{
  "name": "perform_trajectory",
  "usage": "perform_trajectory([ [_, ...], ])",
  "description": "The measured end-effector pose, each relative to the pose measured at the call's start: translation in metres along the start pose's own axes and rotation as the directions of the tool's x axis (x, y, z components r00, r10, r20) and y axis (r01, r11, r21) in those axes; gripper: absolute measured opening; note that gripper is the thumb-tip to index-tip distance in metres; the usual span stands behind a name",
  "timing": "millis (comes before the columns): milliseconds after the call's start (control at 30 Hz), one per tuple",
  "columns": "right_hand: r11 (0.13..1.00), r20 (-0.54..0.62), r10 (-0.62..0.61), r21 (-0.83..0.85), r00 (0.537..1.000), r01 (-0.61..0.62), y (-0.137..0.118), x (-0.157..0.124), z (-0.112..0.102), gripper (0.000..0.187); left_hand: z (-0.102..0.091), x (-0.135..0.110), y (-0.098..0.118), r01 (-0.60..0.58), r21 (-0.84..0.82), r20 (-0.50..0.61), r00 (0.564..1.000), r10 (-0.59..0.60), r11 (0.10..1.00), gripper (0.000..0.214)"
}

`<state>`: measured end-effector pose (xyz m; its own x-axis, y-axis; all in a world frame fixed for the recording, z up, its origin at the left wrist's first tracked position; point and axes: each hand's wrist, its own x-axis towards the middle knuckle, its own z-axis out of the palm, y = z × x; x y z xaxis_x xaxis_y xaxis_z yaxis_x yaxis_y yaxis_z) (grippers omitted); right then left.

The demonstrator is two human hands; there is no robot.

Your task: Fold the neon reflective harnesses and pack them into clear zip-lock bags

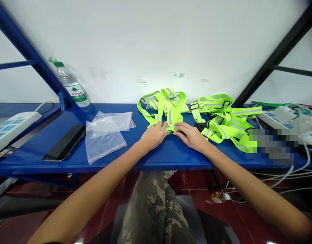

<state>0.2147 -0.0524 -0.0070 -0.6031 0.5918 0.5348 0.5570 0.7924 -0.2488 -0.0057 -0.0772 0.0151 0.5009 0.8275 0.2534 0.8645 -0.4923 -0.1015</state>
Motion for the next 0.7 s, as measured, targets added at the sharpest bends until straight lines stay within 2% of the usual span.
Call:
perform_trajectory([
  [200,0.998,-0.022,-0.041,-0.058,0.999,0.040,-0.004,-0.001,0.003,0.045,0.002,-0.006,-0.001,-0.025,-0.005,-0.060,0.998,0.024,1.000,0.055],
  [433,0.998,-0.041,-0.012,-0.058,0.999,0.010,-0.005,0.001,0.005,0.023,-0.003,-0.012,0.000,-0.009,-0.156,-0.109,0.994,-0.008,0.988,0.056],
  [567,1.000,-0.024,0.029,-0.008,0.999,-0.029,-0.006,-0.001,0.004,0.023,-0.004,-0.015,0.003,-0.037,-0.203,-0.163,0.987,0.004,0.978,0.077],
  [633,0.998,-0.033,0.058,0.014,0.998,-0.057,-0.006,-0.001,0.004,0.023,-0.005,-0.016,0.005,-0.001,-0.156,-0.202,0.979,-0.031,0.988,0.076],
  [700,0.996,-0.043,0.090,0.032,0.995,-0.089,-0.006,-0.001,0.005,0.023,-0.005,-0.017,0.007,0.097,-0.100,-0.246,0.962,-0.119,0.990,0.066],
])
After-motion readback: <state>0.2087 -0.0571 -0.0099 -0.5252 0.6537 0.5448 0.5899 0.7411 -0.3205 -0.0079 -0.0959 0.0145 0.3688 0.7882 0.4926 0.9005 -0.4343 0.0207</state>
